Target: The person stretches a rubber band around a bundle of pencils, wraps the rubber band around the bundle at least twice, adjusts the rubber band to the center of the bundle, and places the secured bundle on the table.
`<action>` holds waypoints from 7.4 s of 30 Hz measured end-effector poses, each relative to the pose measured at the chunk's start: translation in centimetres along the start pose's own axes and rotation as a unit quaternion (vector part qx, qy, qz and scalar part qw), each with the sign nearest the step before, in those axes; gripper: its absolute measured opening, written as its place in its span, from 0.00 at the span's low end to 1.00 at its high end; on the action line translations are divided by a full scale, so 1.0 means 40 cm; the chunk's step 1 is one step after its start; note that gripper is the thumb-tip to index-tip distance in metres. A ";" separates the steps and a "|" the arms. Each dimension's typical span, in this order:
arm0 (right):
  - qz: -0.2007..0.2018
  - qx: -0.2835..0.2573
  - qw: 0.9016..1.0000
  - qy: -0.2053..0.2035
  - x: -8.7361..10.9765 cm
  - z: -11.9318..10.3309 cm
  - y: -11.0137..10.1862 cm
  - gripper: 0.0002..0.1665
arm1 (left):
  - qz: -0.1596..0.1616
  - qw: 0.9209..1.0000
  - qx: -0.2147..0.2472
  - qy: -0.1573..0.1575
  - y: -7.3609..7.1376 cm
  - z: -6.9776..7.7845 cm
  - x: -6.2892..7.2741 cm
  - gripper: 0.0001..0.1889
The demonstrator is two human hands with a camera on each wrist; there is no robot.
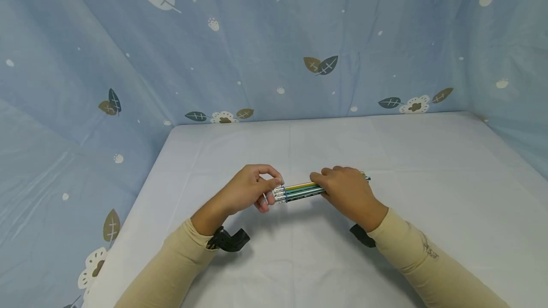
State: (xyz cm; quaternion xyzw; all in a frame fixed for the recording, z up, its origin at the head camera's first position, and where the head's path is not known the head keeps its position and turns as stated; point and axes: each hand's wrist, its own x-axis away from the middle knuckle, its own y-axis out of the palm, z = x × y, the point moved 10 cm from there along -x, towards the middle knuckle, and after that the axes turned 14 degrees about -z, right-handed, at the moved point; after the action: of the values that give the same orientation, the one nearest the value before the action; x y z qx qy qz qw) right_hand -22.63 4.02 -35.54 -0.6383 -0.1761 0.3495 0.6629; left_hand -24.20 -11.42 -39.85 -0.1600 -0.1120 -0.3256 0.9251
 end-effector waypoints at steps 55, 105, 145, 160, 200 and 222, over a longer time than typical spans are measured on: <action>0.008 -0.007 0.994 0.105 0.028 0.043 -0.012 0.19 | 0.090 0.991 -0.003 0.094 0.030 0.046 0.009 0.17; 0.009 -0.036 0.991 0.126 0.024 0.077 -0.024 0.15 | 0.112 0.991 -0.026 0.071 0.017 0.034 0.006 0.08; 0.023 -0.047 0.995 0.087 0.024 0.045 -0.031 0.19 | 0.012 0.975 0.187 0.121 0.034 0.014 -0.022 0.18; 0.016 -0.056 0.994 0.091 0.024 0.049 -0.029 0.18 | 0.031 0.972 0.199 0.124 0.032 0.025 -0.020 0.19; 0.035 -0.015 0.995 0.091 0.033 0.041 -0.031 0.20 | 0.079 0.983 -0.068 0.148 0.052 0.064 0.002 0.19; 0.037 0.001 0.997 0.074 0.035 0.006 -0.033 0.18 | 0.072 0.985 -0.057 0.145 0.081 0.054 -0.006 0.21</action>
State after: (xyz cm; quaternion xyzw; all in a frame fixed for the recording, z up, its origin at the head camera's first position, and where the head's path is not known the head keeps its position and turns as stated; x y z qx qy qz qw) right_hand -21.50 5.22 -34.52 -0.6678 -0.1018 0.3258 0.6615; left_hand -22.54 -8.11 -38.64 -0.1707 0.0542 -0.2838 0.9420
